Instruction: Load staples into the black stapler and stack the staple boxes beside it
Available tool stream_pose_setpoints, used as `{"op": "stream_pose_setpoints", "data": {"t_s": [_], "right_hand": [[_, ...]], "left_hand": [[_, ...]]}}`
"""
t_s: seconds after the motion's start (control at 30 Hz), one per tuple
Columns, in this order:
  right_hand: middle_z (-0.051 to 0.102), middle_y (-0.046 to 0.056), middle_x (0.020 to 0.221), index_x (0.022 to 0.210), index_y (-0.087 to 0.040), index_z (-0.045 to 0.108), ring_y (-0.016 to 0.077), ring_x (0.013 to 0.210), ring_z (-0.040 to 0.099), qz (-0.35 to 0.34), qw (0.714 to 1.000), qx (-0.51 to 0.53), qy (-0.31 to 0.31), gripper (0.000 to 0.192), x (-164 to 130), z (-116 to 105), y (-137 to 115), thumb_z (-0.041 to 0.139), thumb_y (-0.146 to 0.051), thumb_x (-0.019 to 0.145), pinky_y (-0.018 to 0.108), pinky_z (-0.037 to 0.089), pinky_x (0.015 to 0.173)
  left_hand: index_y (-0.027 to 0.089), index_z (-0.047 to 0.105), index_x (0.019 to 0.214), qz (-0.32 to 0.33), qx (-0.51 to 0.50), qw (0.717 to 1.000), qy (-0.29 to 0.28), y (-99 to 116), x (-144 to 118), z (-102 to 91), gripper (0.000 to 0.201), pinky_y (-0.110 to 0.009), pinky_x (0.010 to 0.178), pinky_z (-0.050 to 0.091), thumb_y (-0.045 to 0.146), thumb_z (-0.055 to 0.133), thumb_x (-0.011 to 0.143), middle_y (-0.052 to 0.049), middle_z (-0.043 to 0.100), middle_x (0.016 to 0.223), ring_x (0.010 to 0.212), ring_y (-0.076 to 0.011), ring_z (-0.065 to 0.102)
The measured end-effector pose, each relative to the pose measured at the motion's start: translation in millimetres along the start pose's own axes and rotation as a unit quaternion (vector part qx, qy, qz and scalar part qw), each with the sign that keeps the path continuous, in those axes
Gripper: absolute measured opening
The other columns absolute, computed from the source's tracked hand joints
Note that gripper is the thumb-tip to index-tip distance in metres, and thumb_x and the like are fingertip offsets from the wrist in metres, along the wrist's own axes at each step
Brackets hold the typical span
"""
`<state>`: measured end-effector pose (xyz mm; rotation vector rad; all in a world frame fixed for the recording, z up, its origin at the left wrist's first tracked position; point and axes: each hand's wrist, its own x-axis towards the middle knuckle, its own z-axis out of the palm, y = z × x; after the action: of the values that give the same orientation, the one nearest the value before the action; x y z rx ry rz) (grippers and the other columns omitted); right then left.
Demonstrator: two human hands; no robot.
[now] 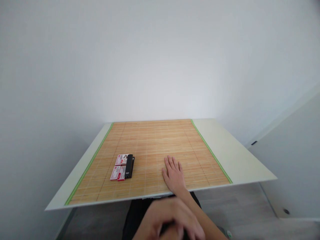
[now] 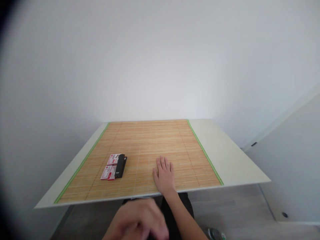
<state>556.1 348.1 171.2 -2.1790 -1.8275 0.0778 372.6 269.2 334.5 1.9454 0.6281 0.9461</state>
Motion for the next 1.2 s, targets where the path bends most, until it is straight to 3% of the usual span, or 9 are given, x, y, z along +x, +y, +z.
{"op": "stream_pose_setpoints", "data": {"t_s": [0.07, 0.13, 0.2, 0.27, 0.33, 0.5, 0.63, 1.2], "right_hand": [[0.019, -0.002, 0.171, 0.164, -0.035, 0.022, 0.0244, 0.159, 0.013, -0.006, 1.0, -0.004, 0.003, 0.061, -0.5, 0.6, 0.7, 0.035, -0.049, 0.106, 0.049, 0.009, 0.127], [0.018, -0.002, 0.172, 0.164, -0.034, 0.023, 0.0251, 0.159, 0.011, -0.005, 1.0, -0.011, 0.007, 0.06, -1.0, 1.1, 0.6, 0.035, -0.048, 0.107, 0.05, 0.008, 0.127], [0.018, -0.002, 0.172, 0.164, -0.034, 0.023, 0.0256, 0.159, 0.01, 0.0, 1.0, -0.017, 0.01, 0.059, -1.2, 1.6, -0.1, 0.033, -0.046, 0.107, 0.052, 0.007, 0.127], [0.018, -0.001, 0.171, 0.164, -0.033, 0.023, 0.0258, 0.159, 0.009, 0.001, 1.0, -0.021, 0.009, 0.059, -1.0, 2.1, -0.9, 0.031, -0.044, 0.108, 0.052, 0.007, 0.126], [0.019, -0.001, 0.171, 0.165, -0.032, 0.022, 0.0259, 0.159, 0.009, 0.001, 1.0, -0.024, 0.009, 0.059, -0.8, 2.5, -1.5, 0.031, -0.043, 0.108, 0.052, 0.007, 0.126], [0.017, 0.0, 0.172, 0.165, -0.031, 0.021, 0.0264, 0.159, 0.01, 0.004, 0.999, -0.032, -0.004, 0.059, -0.4, 2.3, -1.9, 0.031, -0.044, 0.108, 0.051, 0.005, 0.127], [0.016, -0.001, 0.172, 0.165, -0.03, 0.02, 0.0266, 0.159, 0.01, 0.005, 0.999, -0.035, -0.006, 0.06, -0.4, 1.1, -1.9, 0.03, -0.044, 0.108, 0.051, 0.005, 0.127], [0.016, 0.0, 0.172, 0.165, -0.031, 0.02, 0.0259, 0.159, 0.008, 0.009, 0.999, -0.033, -0.003, 0.059, -1.2, 0.2, -3.2, 0.03, -0.044, 0.108, 0.051, 0.005, 0.126]], "left_hand": [[0.036, 0.074, 0.114, -0.064, 0.05, 0.996, 0.023, -46.6, 23.5, 5.5, 0.04, -0.051, 0.097, 0.059, 0.041, 0.035, 0.105, -0.005, 0.076, 0.111, 0.105, -0.0261, 0.071], [0.03, 0.071, 0.122, -0.1, 0.17, 0.976, 0.091, -99.4, 39.9, 6.9, 0.036, -0.053, 0.108, 0.051, 0.037, 0.04, 0.104, -0.008, 0.074, 0.119, 0.115, -0.0279, 0.066], [0.026, 0.065, 0.132, -0.102, 0.261, 0.952, 0.122, -148.1, 47.2, 4.8, 0.038, -0.053, 0.114, 0.045, 0.033, 0.045, 0.101, -0.01, 0.068, 0.133, 0.127, -0.029, 0.06], [0.023, 0.059, 0.141, -0.102, 0.322, 0.934, 0.116, -183.8, 47.6, 2.1, 0.043, -0.052, 0.118, 0.04, 0.03, 0.046, 0.1, -0.012, 0.061, 0.144, 0.137, -0.0286, 0.053], [0.02, 0.054, 0.146, -0.105, 0.368, 0.919, 0.098, -204.2, 44.8, 1.4, 0.047, -0.052, 0.121, 0.036, 0.03, 0.045, 0.1, -0.013, 0.054, 0.152, 0.144, -0.0288, 0.046], [0.021, 0.046, 0.153, -0.107, 0.444, 0.887, 0.069, -212.8, 38.9, 7.0, 0.051, -0.054, 0.127, 0.024, 0.033, 0.04, 0.104, -0.01, 0.041, 0.163, 0.155, -0.0281, 0.028], [0.022, 0.045, 0.154, -0.112, 0.466, 0.876, 0.056, -210.4, 38.4, 7.9, 0.05, -0.051, 0.127, 0.023, 0.034, 0.038, 0.106, -0.008, 0.038, 0.165, 0.156, -0.0254, 0.026], [0.022, 0.048, 0.152, -0.105, 0.459, 0.88, 0.062, -209.5, 37.6, 4.2, 0.049, -0.05, 0.127, 0.025, 0.031, 0.041, 0.104, -0.008, 0.04, 0.164, 0.155, -0.0247, 0.029]]}}
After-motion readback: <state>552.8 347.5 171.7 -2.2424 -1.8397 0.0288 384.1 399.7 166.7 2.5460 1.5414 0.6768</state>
